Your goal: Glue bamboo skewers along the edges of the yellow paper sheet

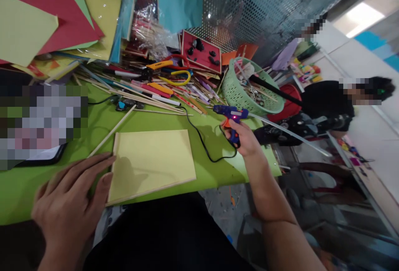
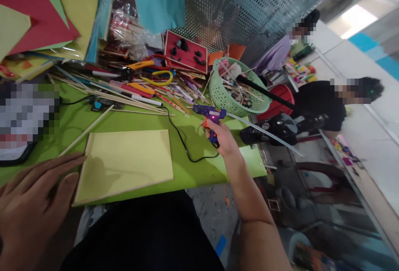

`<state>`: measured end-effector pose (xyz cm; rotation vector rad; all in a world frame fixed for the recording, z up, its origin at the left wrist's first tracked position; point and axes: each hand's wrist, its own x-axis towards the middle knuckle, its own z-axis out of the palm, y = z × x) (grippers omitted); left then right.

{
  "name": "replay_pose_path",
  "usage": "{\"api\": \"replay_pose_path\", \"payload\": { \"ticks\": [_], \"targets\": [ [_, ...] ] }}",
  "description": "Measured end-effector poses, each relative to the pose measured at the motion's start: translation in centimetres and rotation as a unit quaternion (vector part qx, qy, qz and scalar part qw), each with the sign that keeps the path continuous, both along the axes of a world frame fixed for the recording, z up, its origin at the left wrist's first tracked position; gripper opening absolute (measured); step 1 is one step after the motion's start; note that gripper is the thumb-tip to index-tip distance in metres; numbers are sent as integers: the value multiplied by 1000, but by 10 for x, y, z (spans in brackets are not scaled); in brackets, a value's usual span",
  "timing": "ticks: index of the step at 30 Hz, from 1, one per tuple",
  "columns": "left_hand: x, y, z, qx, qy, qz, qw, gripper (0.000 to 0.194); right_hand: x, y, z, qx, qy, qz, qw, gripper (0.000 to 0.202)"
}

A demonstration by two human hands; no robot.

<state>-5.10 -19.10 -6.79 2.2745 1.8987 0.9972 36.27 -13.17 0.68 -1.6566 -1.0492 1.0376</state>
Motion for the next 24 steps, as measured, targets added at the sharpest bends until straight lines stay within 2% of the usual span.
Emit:
{"api": "replay_pose_path", "payload": {
  "ticks": [6,12,19,22,24],
  "targets": [
    [-2,4,6,-19,-69,-45,996,27,12,12,0,-51,58,-10,997,47],
    [-5,8,11,-27,-65,-63,996,27,9,15,-1,-40,114,-11,993,44],
    [-8,10,21,-49,-55,-55,996,35,-4,15,-7,-48,267,-46,961,56],
    [-10,13,21,-51,-41,-39,997,36,-1,10,-4,-95,296,-36,950,67],
    [-11,18,19,-47,-19,-19,999,38,5,4,-1,-139,273,-17,952,72]
  ]
}}
